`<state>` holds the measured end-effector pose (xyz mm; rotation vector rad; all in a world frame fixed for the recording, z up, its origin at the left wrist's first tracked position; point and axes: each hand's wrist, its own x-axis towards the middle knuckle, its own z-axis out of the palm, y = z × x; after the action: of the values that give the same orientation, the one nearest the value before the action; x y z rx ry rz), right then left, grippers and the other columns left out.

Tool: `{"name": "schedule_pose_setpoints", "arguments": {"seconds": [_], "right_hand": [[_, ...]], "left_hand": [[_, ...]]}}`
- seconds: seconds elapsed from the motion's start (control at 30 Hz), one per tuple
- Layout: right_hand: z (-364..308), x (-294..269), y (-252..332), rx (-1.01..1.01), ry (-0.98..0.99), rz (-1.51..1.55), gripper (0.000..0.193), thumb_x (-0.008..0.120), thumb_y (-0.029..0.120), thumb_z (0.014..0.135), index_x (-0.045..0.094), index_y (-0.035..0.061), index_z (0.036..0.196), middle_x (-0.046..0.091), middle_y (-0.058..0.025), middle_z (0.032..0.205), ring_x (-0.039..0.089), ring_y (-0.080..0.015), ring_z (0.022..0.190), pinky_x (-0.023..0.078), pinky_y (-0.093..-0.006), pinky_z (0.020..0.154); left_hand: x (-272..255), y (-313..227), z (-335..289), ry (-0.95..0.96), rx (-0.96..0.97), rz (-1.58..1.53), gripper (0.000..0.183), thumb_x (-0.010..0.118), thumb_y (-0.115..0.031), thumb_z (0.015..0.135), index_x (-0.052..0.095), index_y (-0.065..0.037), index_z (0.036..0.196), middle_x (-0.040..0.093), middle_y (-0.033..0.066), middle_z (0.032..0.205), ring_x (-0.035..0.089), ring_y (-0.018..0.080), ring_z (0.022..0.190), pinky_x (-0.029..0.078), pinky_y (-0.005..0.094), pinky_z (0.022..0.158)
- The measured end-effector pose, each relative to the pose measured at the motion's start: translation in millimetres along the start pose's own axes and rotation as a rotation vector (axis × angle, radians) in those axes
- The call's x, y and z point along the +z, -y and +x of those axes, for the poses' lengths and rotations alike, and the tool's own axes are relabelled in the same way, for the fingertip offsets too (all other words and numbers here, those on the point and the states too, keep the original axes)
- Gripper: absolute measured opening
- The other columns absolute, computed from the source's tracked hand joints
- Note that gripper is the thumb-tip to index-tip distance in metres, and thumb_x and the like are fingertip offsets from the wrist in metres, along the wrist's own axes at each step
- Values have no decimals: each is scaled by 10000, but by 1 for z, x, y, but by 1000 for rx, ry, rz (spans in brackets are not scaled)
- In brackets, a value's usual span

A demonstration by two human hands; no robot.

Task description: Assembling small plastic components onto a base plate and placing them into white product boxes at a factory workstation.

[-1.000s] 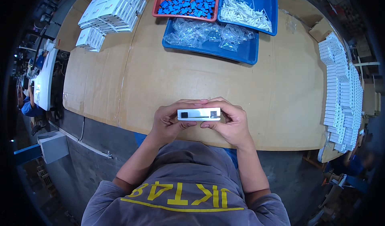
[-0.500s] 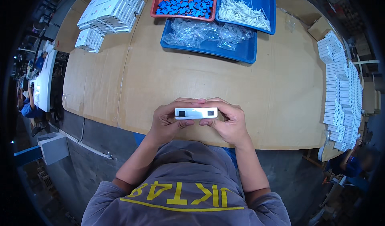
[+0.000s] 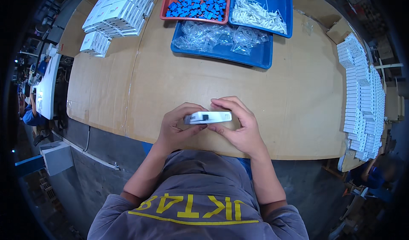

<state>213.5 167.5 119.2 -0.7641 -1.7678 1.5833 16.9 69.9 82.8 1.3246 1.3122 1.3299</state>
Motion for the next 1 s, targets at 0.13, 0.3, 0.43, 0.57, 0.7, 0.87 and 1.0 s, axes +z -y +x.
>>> {"name": "schedule_pose_setpoints", "arguments": {"seconds": [0.13, 0.3, 0.43, 0.57, 0.7, 0.87, 1.0], "right_hand": [[-3, 4, 3, -3, 134, -86, 406, 864, -32, 761, 754, 15, 1150, 651, -99, 1147, 671, -215, 1050, 544, -334, 920], [-7, 11, -6, -50, 83, -86, 370, 850, -37, 778, 751, 6, 1133, 655, -100, 1123, 672, -218, 1044, 549, -325, 903], [-3, 16, -16, -91, -21, -44, 358, 834, -51, 793, 743, -1, 1136, 662, -108, 1139, 670, -212, 1062, 551, -317, 912], [-6, 12, -15, -26, -10, 148, 344, 819, -65, 822, 724, -1, 1146, 670, -102, 1166, 665, -193, 1099, 547, -315, 938], [-8, 11, -3, 25, -3, -22, 283, 801, -82, 838, 717, -13, 1100, 708, -104, 1048, 710, -188, 976, 569, -325, 887], [-10, 9, -4, 51, -51, -59, 284, 804, -80, 837, 709, -6, 1094, 714, -102, 1013, 714, -179, 966, 576, -317, 882], [-10, 13, -18, 105, -152, 169, 407, 808, -74, 845, 645, -15, 1213, 703, -86, 1086, 677, -152, 1068, 554, -296, 935]], "left_hand": [[4, -8, -3, -22, 84, 116, 410, 827, 43, 751, 729, -29, 1142, 741, 109, 1094, 709, 244, 1029, 554, 346, 882], [3, -2, -10, -15, 10, 71, 412, 825, 53, 759, 719, -17, 1151, 743, 100, 1099, 718, 219, 975, 558, 308, 846], [7, -13, -5, -70, -159, -38, 356, 806, 51, 846, 693, 11, 1182, 740, 88, 1136, 709, 163, 1027, 570, 292, 871], [4, 0, -4, -90, -130, -374, 322, 778, 50, 899, 681, 24, 1204, 729, 100, 1170, 695, 153, 1080, 576, 286, 908], [5, 11, -14, -70, -108, -338, 319, 765, 55, 908, 671, 33, 1212, 724, 108, 1151, 701, 163, 1074, 578, 283, 913], [6, 8, -8, -74, -64, -247, 351, 774, 48, 904, 655, 37, 1234, 719, 86, 1103, 702, 149, 1041, 579, 278, 899], [15, -3, 5, -141, -188, -386, 362, 789, 40, 894, 652, 35, 1229, 704, 87, 1118, 693, 148, 1047, 581, 277, 899]]}}
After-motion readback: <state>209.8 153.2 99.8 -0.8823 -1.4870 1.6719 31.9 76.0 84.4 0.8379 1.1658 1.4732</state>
